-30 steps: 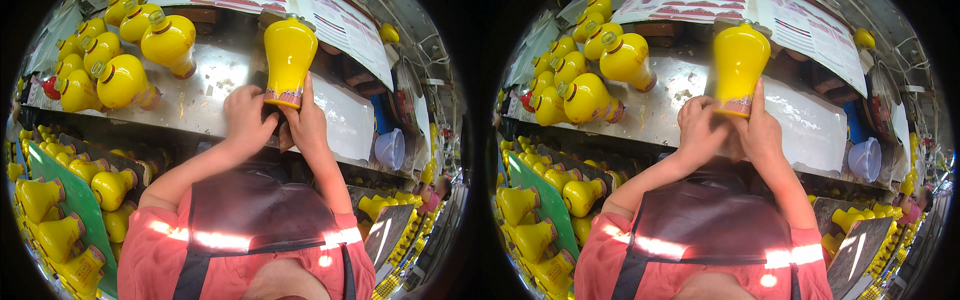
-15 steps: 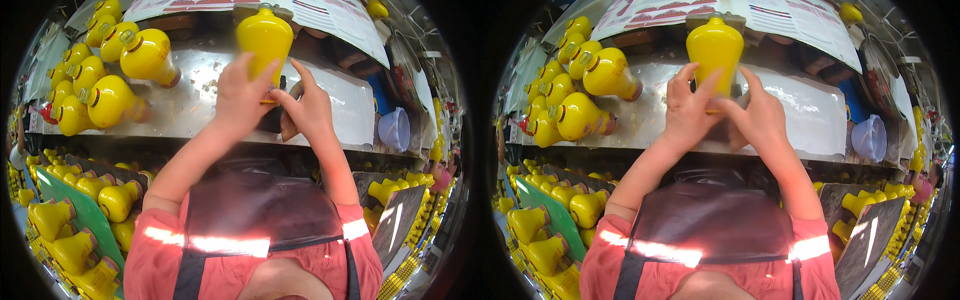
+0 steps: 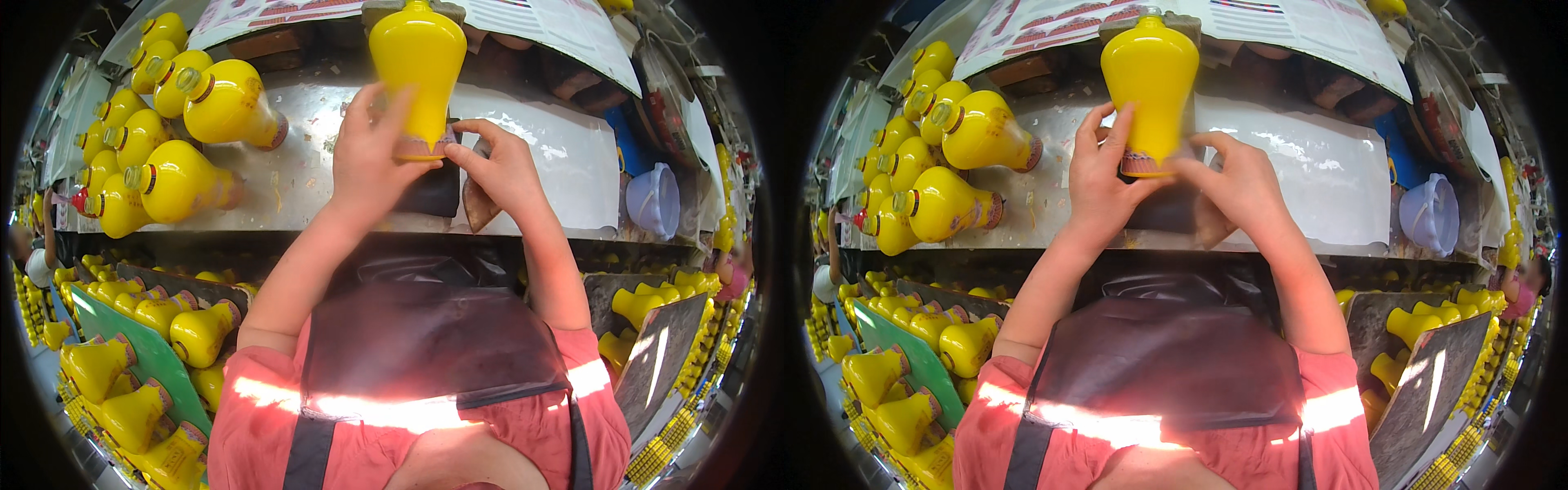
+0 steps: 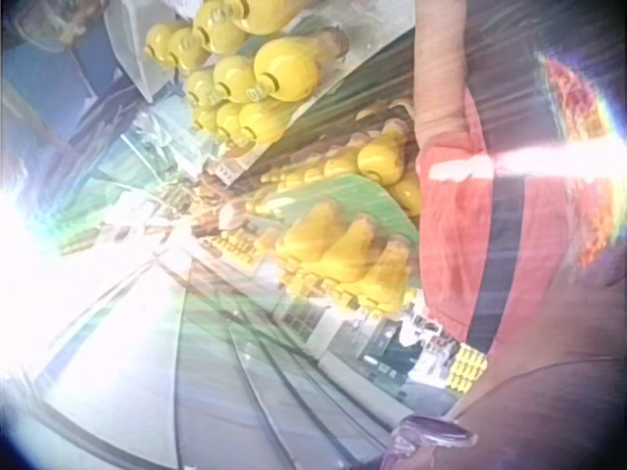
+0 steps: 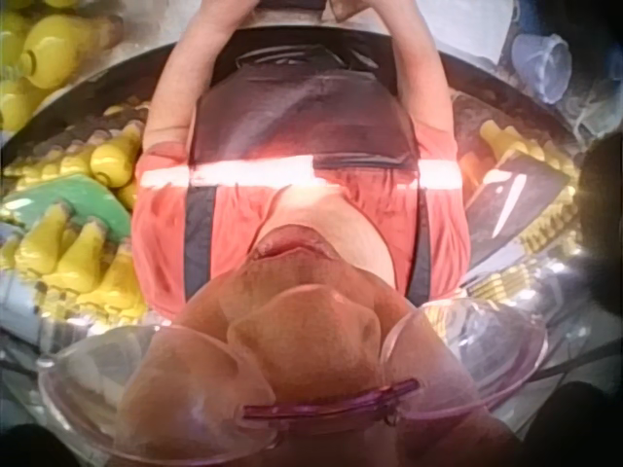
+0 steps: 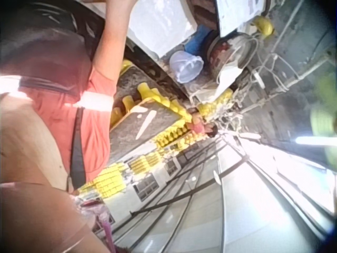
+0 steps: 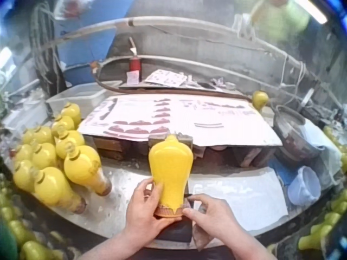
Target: The person applies printed labels to yellow plastic bottles on a workbench. They peel each label from a sheet, align it on the bottle, and smooth it down with their fingers, repeating the process for multiple bottles.
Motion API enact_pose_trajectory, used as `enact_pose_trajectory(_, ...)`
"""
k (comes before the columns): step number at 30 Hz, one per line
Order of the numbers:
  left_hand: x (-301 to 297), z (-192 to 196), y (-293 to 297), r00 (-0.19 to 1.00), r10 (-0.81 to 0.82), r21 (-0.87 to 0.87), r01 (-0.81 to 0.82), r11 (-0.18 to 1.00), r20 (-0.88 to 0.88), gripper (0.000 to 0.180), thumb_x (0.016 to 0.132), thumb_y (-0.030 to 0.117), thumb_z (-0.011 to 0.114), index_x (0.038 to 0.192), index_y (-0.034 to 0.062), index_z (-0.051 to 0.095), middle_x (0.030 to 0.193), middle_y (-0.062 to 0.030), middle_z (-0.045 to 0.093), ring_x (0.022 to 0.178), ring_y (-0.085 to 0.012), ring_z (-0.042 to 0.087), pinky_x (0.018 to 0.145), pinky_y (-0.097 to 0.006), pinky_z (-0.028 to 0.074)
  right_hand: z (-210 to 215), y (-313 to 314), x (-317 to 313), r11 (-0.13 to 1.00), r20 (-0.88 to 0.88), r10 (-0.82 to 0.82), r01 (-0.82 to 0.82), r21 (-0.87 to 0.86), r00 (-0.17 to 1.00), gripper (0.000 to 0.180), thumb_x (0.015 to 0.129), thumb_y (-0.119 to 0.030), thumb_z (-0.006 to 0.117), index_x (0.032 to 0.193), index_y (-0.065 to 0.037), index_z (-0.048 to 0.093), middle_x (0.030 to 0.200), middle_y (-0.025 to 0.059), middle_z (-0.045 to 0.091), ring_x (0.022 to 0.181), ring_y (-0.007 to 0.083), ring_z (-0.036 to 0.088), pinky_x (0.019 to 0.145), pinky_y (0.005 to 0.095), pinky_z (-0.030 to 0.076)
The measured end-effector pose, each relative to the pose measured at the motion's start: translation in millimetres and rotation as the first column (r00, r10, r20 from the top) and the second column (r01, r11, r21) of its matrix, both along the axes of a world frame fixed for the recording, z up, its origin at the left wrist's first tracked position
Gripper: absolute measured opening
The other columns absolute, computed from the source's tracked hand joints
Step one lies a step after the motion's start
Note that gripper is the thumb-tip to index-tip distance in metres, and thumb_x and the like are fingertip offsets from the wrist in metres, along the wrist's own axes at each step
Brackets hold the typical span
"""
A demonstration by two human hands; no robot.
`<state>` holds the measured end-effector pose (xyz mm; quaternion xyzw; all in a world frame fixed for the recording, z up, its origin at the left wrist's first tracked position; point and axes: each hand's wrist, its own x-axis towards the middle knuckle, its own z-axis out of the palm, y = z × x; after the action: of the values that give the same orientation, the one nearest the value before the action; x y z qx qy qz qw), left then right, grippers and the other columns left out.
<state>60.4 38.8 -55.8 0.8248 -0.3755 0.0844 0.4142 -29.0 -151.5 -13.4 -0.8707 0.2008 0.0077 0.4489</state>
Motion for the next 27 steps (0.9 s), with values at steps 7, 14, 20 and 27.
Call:
enact_pose_trajectory(7, 10, -14, 13, 0.899, -0.197, -0.238, 0.107, 0.965, -0.391, 0.088, 0.087, 0.029, 0.079, 0.159, 0.0012, 0.035, 0.149, -0.0238, 0.052, 0.135, -0.0408, 0.054, 0.112, -0.047, 0.044, -6, -3, -8, 0.888, -0.03, -0.046, 0.055, 0.456, 0.998, 0.031, 0.104, -0.031, 0.064, 0.117, -0.002, 0.069, 0.076, -0.0008, 0.064, 0.066, 0.0035, 0.054, 0.062, 0.0202, 0.043)
enact_pose_trajectory(14, 1, -15, -1, 0.86, -0.163, -0.324, -0.003, 0.946, -0.483, 0.087, 0.089, 0.028, 0.078, 0.157, 0.0012, 0.032, 0.149, -0.0235, 0.052, 0.136, -0.0369, 0.054, 0.112, -0.047, 0.044, -16, 17, -3, 0.96, 0.091, -0.11, 0.082, 0.268, 0.99, 0.033, 0.106, -0.031, 0.062, 0.12, -0.001, 0.066, 0.076, 0.002, 0.067, 0.059, 0.0032, 0.057, 0.054, 0.0204, 0.044)
enact_pose_trajectory(20, 0, -10, -1, 0.86, -0.176, -0.347, -0.001, 0.938, -0.479, 0.091, 0.088, 0.021, 0.079, 0.161, 0.0055, 0.027, 0.15, -0.0214, 0.047, 0.134, -0.0309, 0.053, 0.111, -0.045, 0.043, -11, 11, 2, 0.843, -0.074, -0.132, 0.151, 0.517, 0.988, 0.053, 0.089, -0.04, 0.077, 0.123, 0.0, 0.07, 0.079, 0.0043, 0.07, 0.069, 0.0096, 0.063, 0.064, 0.0276, 0.052)
enact_pose_trajectory(27, -4, -1, -6, 0.995, 0.028, 0.007, -0.029, 1.0, 0.094, 0.085, 0.072, 0.022, 0.089, 0.15, 0.0202, 0.054, 0.147, -0.0164, 0.045, 0.112, -0.0327, 0.058, 0.103, -0.044, 0.049, -3, 29, 5, 0.991, 0.109, 0.008, 0.007, -0.133, 0.994, 0.07, 0.086, -0.051, 0.072, 0.129, 0.003, 0.067, 0.084, 0.0222, 0.074, 0.081, 0.0388, 0.073, 0.076, 0.0414, 0.058)
